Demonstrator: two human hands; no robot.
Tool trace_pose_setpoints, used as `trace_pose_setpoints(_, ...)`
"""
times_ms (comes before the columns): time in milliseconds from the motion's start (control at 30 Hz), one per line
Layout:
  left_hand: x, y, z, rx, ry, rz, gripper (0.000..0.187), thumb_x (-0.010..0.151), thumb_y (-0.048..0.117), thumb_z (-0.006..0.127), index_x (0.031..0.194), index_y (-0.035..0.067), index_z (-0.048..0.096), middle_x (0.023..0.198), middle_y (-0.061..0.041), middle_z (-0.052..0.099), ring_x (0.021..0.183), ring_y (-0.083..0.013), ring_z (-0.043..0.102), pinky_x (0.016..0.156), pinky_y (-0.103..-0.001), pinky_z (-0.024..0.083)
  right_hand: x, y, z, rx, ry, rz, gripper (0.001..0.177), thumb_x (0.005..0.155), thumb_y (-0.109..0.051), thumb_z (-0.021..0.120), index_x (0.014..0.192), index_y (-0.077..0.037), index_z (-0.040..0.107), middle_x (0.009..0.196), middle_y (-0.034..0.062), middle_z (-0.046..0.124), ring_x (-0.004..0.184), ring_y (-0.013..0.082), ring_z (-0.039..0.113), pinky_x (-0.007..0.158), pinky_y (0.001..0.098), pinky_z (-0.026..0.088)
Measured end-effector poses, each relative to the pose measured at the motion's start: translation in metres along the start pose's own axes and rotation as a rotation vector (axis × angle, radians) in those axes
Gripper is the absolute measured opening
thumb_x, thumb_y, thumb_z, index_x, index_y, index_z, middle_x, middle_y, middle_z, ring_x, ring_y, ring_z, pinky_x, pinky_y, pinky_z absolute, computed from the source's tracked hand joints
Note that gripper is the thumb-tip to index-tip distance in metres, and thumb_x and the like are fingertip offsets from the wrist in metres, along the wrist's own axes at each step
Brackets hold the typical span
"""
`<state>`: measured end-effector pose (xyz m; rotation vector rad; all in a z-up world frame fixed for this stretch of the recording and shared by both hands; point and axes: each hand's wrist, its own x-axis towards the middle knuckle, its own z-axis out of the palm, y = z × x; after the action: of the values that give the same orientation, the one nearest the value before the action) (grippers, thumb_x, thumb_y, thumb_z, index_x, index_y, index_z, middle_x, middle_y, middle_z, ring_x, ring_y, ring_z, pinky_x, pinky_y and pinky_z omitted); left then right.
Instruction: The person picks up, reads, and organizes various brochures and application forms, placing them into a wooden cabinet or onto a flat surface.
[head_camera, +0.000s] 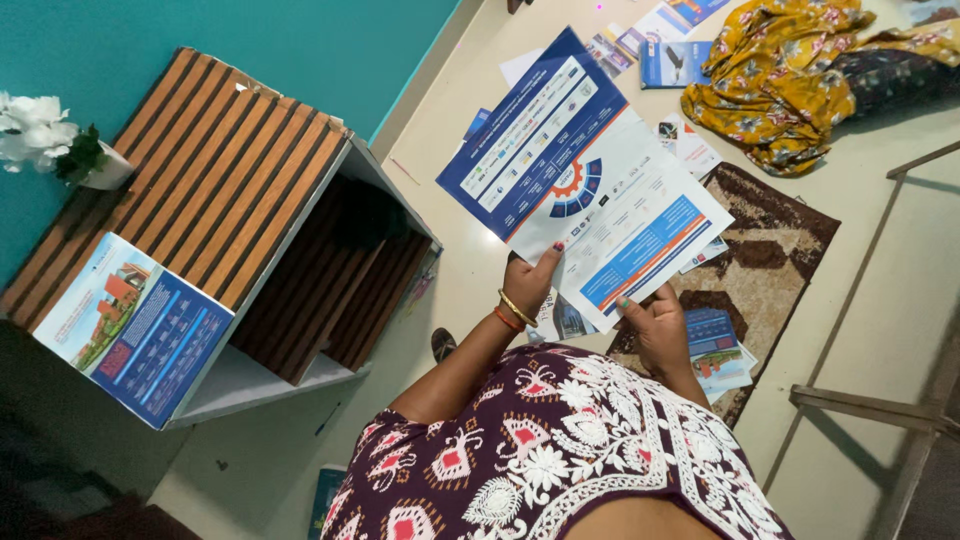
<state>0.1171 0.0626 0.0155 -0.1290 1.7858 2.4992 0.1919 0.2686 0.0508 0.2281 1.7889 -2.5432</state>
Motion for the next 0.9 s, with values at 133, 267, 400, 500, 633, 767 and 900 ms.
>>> trace_pose_setpoints(133,0.008,0.019,-0.039,0.034,-0.004,0.002,0.029,0.101,0.019,0.069,0.104,-0.009,0.075,0.095,-0.010,0.077,0.080,-0.0111,0.069,0.068,-0.025,0.054,0.007,0.004,0.029,0.134,0.024,-0.015,0.037,0.098,-0.005,0.071,0.132,-0.003,0.056,0.106,0.0094,0.071,0.085,0.0155,0.070,0.068,0.0280,0.058)
trace_pose_setpoints(267,0.015,0.037,-0.085,-0.081,0.011,-0.005,0.025,0.098,0.016,0.070,0.106,-0.008,0.073,0.098,-0.010,0.076,0.082,-0.0117,0.069,0.069,-0.026,0.055,0.018,0.010,0.066,0.144,0.092,0.002,0.042,0.095,-0.007,0.070,0.134,-0.006,0.054,0.104,0.0076,0.073,0.078,0.0147,0.070,0.063,0.0257,0.058)
trace_pose_setpoints(400,0.026,0.054,-0.129,-0.127,0.017,0.011,0.023,0.097,0.012,0.070,0.106,-0.009,0.072,0.101,-0.012,0.076,0.084,-0.0138,0.071,0.072,-0.027,0.056,0.029,0.017,0.095,0.146,0.126,-0.006,0.041,0.095,-0.006,0.070,0.134,-0.004,0.054,0.100,0.0101,0.073,0.077,0.0165,0.072,0.060,0.0253,0.058)
trace_pose_setpoints(500,0.033,0.067,-0.156,-0.139,-0.003,-0.049,0.023,0.095,0.011,0.069,0.108,-0.008,0.071,0.101,-0.013,0.076,0.083,-0.0162,0.072,0.072,-0.028,0.057,0.033,0.024,0.115,0.158,0.138,-0.051,0.038,0.099,-0.005,0.072,0.134,-0.002,0.056,0.100,0.0107,0.072,0.075,0.0167,0.071,0.060,0.0263,0.057)
trace_pose_setpoints(633,0.047,0.087,-0.185,-0.221,-0.106,0.024,0.022,0.094,0.008,0.067,0.110,-0.007,0.068,0.101,-0.013,0.075,0.084,-0.0174,0.073,0.073,-0.030,0.059,0.042,0.026,0.147,0.208,0.204,-0.083,0.037,0.095,-0.004,0.072,0.130,-0.003,0.058,0.105,0.0080,0.075,0.078,0.0152,0.072,0.059,0.0269,0.059)
trace_pose_setpoints(767,0.062,0.097,-0.212,-0.182,-0.114,-0.029,0.021,0.093,0.006,0.067,0.108,-0.009,0.069,0.100,-0.015,0.076,0.081,-0.0181,0.074,0.071,-0.031,0.060,0.049,0.033,0.171,0.161,0.244,-0.089,0.032,0.100,-0.002,0.071,0.130,0.000,0.060,0.104,0.0107,0.074,0.076,0.0154,0.071,0.060,0.0269,0.058)
trace_pose_setpoints(900,0.074,0.100,-0.237,-0.064,-0.073,0.010,0.020,0.097,0.007,0.070,0.105,-0.012,0.072,0.097,-0.016,0.076,0.079,-0.0171,0.072,0.069,-0.031,0.058,0.056,0.038,0.198,0.062,0.227,-0.126,0.032,0.100,0.001,0.070,0.130,0.002,0.061,0.107,0.0097,0.072,0.080,0.0132,0.069,0.063,0.0261,0.057)
